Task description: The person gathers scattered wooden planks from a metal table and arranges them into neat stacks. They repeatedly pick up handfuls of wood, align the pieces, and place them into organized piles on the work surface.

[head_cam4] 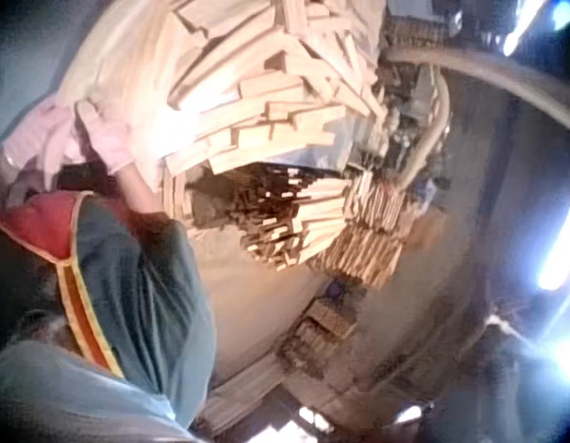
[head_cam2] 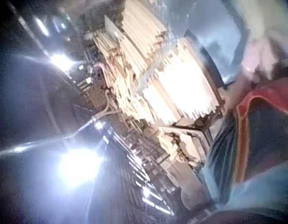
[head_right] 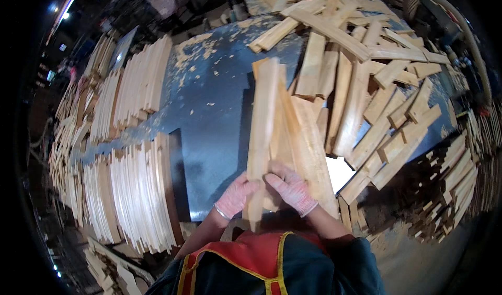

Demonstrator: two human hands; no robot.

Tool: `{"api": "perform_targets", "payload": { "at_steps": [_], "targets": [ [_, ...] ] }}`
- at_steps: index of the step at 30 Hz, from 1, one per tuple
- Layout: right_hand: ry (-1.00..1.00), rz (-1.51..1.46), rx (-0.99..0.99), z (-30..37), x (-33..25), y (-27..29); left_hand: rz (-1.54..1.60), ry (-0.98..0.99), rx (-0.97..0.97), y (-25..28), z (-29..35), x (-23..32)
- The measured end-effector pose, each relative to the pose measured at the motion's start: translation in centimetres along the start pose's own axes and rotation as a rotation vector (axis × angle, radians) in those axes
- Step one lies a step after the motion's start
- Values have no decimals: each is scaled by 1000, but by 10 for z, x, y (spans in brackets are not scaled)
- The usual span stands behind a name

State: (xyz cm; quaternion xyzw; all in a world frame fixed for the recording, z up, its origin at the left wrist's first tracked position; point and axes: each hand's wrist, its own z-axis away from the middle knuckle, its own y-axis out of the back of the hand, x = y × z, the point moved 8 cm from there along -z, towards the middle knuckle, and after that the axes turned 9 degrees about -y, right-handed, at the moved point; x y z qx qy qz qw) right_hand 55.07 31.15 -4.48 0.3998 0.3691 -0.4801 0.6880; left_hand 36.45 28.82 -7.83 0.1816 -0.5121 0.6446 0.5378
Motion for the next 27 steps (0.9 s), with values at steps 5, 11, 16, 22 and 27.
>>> {"api": "perform_targets", "payload": {
  "at_steps": [5,11,16,22,27],
  "targets": [
    [149,1008,502,-61,-43,3,6,6,344,109,21,-23],
    [-103,835,311,-66,-33,-37,-203,-114,478,166,103,-5],
    [-8,124,-105,-19,9,-188,-459,-224,630,201,189,28],
    [-105,514,-595,-3,4,-396,-1449,-318,825,234,244,61],
    [-9,243,-795,-11,-40,-386,-1896,-293,808,278,249,27]
  ]
}}
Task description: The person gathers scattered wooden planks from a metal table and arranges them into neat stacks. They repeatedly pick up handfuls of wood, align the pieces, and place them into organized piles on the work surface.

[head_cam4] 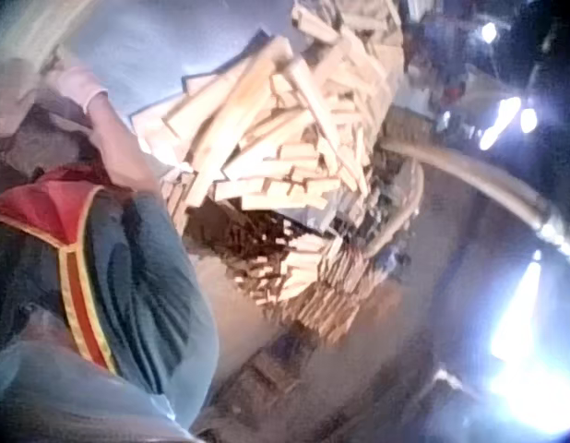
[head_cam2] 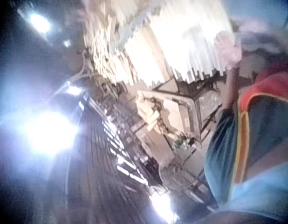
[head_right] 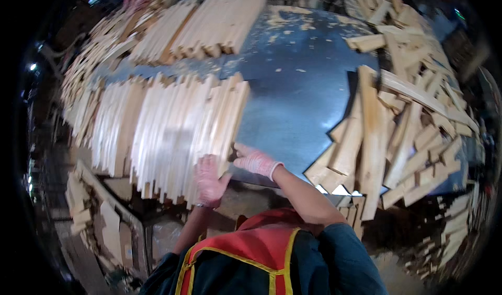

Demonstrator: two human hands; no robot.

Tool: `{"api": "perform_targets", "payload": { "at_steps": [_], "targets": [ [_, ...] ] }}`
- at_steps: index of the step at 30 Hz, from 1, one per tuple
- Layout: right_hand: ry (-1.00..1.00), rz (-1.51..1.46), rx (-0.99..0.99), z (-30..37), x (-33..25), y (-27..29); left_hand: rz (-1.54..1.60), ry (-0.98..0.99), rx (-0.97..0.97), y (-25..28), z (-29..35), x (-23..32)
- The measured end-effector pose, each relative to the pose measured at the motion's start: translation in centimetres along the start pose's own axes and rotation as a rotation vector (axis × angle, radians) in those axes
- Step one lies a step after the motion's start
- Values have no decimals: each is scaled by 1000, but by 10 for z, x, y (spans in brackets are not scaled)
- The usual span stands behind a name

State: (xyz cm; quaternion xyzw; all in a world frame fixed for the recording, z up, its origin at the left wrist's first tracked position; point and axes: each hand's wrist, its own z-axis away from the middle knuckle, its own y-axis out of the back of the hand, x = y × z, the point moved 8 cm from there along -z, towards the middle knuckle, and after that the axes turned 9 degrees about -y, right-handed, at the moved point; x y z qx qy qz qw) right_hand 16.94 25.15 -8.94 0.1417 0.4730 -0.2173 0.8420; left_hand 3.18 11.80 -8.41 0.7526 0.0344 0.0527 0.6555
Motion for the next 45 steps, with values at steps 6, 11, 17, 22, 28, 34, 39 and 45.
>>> {"api": "perform_targets", "payload": {
  "at_steps": [6,11,17,22,28,34,39,45],
  "targets": [
    [-345,788,1191,226,54,244,4,40,-158,17,-11,27],
    [-725,533,1056,298,162,272,235,-399,-65,21,-54,166],
    [-10,-774,347,267,141,220,2000,450,-891,-56,-72,289],
    [207,-1375,654,211,212,374,2004,441,-902,-59,-85,311],
    [176,-1377,1057,146,156,456,1783,386,-752,-25,-80,301],
    [369,-1009,858,190,63,411,1241,359,-321,22,-25,174],
    [-34,-871,703,123,98,315,744,456,-285,7,38,77],
    [-157,-79,435,-37,64,140,327,436,-445,33,47,45]
  ]
}}
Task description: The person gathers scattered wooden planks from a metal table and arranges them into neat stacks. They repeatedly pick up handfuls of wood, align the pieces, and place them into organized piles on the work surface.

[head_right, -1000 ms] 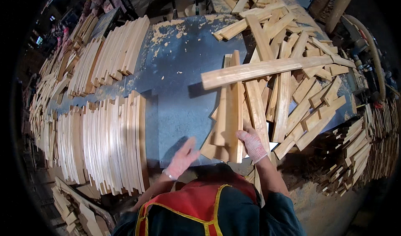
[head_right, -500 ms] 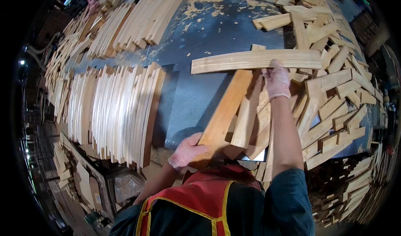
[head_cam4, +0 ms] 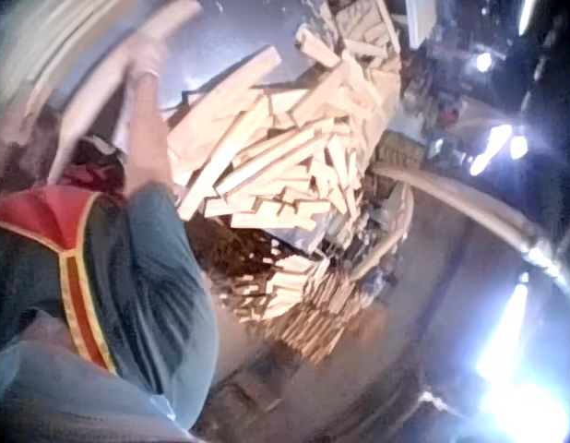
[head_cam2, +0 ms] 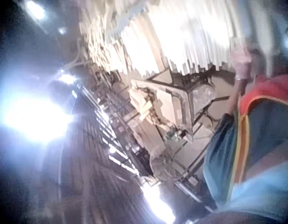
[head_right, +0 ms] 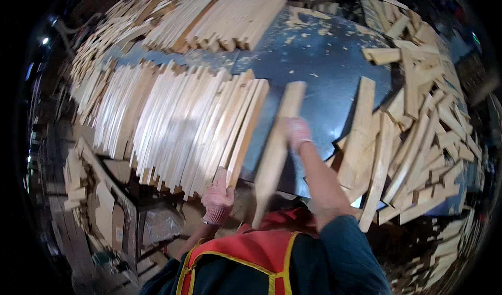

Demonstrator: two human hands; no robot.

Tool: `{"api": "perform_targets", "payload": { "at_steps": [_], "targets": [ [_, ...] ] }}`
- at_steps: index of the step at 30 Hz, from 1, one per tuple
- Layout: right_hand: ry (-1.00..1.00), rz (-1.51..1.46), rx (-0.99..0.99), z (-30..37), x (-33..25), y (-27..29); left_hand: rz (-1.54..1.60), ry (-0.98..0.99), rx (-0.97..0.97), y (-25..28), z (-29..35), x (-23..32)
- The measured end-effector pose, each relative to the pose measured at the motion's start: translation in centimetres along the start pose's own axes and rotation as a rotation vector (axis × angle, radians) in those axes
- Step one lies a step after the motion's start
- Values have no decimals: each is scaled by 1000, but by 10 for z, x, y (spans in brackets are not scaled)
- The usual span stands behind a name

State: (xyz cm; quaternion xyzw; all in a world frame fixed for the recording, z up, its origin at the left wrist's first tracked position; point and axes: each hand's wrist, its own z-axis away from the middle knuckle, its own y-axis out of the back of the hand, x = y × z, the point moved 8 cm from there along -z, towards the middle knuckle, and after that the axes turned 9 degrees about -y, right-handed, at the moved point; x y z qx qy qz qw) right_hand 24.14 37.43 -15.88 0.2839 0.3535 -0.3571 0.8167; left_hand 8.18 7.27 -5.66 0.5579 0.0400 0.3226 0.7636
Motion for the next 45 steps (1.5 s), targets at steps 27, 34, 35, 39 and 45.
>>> {"api": "perform_targets", "payload": {
  "at_steps": [27,34,35,39,45],
  "targets": [
    [204,-637,482,271,144,344,246,-894,-198,-61,-9,327],
    [-81,-1122,-173,210,127,174,1098,-334,-474,-81,-38,348],
    [-3,-1199,-317,193,125,157,1083,-302,-447,-84,-45,339],
    [-35,-1119,-314,183,135,122,1835,-97,-694,-104,-60,281],
    [-167,-369,-258,181,68,41,1850,-77,-513,-81,-31,180]
  ]
}}
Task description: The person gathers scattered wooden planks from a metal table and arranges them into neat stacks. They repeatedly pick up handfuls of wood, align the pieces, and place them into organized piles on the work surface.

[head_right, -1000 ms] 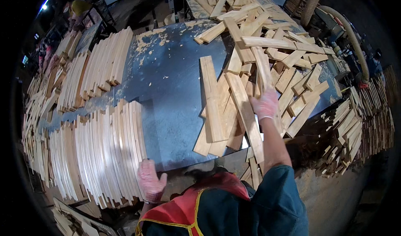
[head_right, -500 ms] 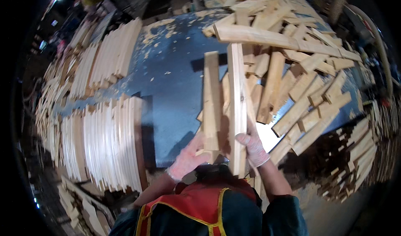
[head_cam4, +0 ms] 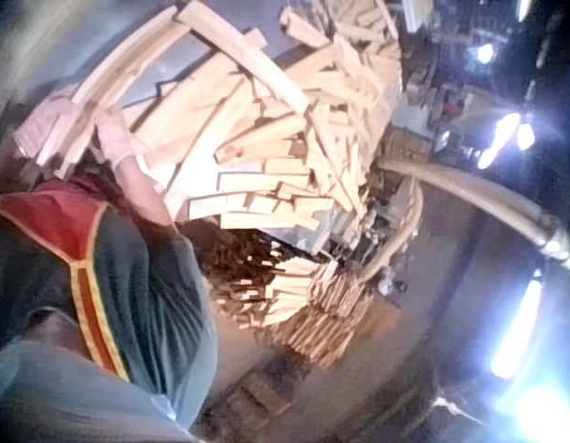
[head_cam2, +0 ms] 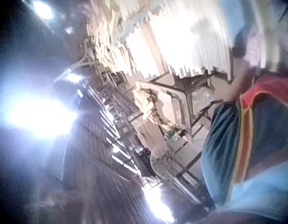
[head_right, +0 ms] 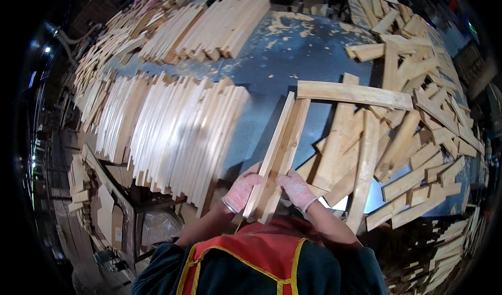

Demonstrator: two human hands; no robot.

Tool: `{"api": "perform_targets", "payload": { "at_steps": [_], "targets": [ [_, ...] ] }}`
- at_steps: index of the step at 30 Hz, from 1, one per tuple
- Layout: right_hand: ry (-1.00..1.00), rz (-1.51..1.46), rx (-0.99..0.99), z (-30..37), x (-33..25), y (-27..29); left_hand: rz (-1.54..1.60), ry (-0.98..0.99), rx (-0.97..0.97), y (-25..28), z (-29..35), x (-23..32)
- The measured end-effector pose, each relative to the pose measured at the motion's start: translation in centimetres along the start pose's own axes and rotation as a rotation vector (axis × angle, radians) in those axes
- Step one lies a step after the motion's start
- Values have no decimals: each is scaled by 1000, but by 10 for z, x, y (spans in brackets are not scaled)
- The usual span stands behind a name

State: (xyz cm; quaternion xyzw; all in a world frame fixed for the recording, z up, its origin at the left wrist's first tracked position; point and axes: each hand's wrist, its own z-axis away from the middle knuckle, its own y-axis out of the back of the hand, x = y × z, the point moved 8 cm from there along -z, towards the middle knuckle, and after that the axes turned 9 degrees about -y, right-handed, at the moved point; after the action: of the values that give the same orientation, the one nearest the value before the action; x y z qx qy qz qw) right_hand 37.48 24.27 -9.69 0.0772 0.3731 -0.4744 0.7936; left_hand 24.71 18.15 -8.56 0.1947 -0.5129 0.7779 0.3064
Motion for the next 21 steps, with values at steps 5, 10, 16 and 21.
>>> {"api": "perform_targets", "payload": {
  "at_steps": [5,10,16,21],
  "targets": [
    [-162,610,77,-58,-19,-87,-2011,-541,203,37,46,73],
    [85,969,-133,-93,-33,-148,-2202,-501,318,69,60,92],
    [339,1352,1172,18,-113,37,-2255,-159,285,103,50,89],
    [-136,1322,933,43,-58,85,-2241,-568,139,41,50,100]
  ]
}}
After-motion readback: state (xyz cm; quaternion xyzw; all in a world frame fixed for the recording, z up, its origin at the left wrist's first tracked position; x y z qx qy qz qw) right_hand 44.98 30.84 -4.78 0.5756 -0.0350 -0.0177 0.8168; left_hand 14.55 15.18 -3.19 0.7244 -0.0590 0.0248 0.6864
